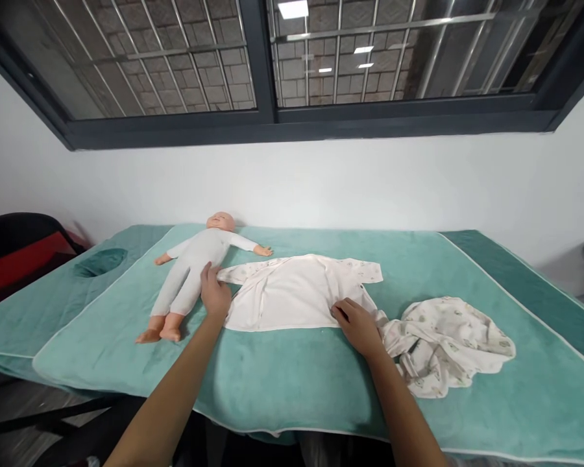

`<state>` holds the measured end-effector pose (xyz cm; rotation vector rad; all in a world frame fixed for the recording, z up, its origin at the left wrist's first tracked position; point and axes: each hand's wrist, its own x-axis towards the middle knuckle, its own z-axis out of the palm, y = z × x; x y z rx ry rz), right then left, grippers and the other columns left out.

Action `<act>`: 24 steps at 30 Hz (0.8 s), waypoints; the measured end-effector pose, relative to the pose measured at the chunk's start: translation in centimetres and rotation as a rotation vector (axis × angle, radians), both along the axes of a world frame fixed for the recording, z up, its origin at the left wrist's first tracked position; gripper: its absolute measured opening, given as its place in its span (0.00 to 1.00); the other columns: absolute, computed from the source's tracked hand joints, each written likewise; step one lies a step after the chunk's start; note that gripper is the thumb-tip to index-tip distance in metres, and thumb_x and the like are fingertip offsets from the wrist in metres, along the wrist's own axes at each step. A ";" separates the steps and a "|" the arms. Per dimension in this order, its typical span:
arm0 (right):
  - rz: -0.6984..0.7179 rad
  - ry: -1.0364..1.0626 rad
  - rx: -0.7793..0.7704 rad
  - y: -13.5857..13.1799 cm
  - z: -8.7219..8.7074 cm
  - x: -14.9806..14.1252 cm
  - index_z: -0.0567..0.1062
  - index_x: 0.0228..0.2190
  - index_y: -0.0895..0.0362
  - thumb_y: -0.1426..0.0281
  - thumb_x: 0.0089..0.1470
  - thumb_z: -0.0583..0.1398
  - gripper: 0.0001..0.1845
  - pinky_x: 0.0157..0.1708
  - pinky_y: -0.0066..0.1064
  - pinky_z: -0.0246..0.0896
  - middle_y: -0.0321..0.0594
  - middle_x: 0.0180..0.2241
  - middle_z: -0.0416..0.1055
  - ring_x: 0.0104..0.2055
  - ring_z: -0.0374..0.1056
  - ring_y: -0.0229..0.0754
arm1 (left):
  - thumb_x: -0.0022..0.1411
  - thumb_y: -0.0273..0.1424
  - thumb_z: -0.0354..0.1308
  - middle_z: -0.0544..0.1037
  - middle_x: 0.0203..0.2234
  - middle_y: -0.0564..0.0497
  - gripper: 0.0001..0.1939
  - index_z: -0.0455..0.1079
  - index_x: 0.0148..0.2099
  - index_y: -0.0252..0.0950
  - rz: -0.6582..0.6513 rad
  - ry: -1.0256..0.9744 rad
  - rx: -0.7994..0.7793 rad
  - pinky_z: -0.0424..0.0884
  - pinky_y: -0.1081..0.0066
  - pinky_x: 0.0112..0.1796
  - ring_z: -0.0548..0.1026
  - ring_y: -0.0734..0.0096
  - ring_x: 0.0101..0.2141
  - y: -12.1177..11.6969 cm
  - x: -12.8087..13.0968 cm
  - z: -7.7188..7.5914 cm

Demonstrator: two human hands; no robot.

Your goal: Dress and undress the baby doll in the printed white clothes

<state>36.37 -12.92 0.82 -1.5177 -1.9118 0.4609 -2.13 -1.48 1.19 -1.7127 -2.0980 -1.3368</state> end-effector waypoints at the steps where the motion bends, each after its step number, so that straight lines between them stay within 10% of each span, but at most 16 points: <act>1: 0.000 0.000 0.003 0.0 0.0 0.0 0.74 0.34 0.52 0.60 0.64 0.52 0.15 0.40 0.35 0.60 0.38 0.35 0.73 0.39 0.69 0.44 | 0.57 0.17 0.46 0.63 0.64 0.42 0.22 0.69 0.51 0.36 -0.015 0.030 0.037 0.64 0.61 0.58 0.62 0.59 0.63 -0.1 0.0 0.0; 6: 0.011 -0.005 0.005 0.0 -0.1 0.1 0.74 0.34 0.52 0.59 0.65 0.51 0.15 0.40 0.36 0.60 0.39 0.36 0.73 0.40 0.70 0.45 | 0.63 0.23 0.48 0.76 0.52 0.45 0.17 0.73 0.48 0.37 -0.188 0.244 -0.131 0.59 0.61 0.60 0.67 0.60 0.59 -0.3 0.4 0.2; 11: 0.016 -0.007 0.007 0.0 -0.1 0.1 0.74 0.34 0.52 0.59 0.65 0.51 0.16 0.40 0.37 0.61 0.40 0.36 0.73 0.40 0.70 0.46 | 0.65 0.28 0.46 0.79 0.45 0.39 0.16 0.75 0.47 0.34 -0.088 0.222 -0.325 0.67 0.59 0.49 0.74 0.54 0.48 0.1 0.7 0.3; 19: 0.092 0.017 -0.023 -0.7 0.3 0.1 0.75 0.33 0.52 0.58 0.64 0.51 0.17 0.36 0.35 0.62 0.38 0.31 0.75 0.34 0.70 0.45 | 0.60 0.21 0.45 0.79 0.48 0.41 0.19 0.73 0.48 0.32 -0.126 0.156 -0.349 0.67 0.61 0.51 0.74 0.56 0.50 0.5 0.6 0.5; 24: 0.237 -0.188 -0.058 -0.5 2.6 0.3 0.77 0.32 0.51 0.59 0.64 0.52 0.17 0.32 0.35 0.58 0.37 0.28 0.75 0.31 0.70 0.45 | 0.62 0.26 0.49 0.70 0.60 0.45 0.18 0.71 0.52 0.36 -0.292 0.143 -0.302 0.65 0.65 0.57 0.68 0.63 0.58 -0.2 -2.6 3.4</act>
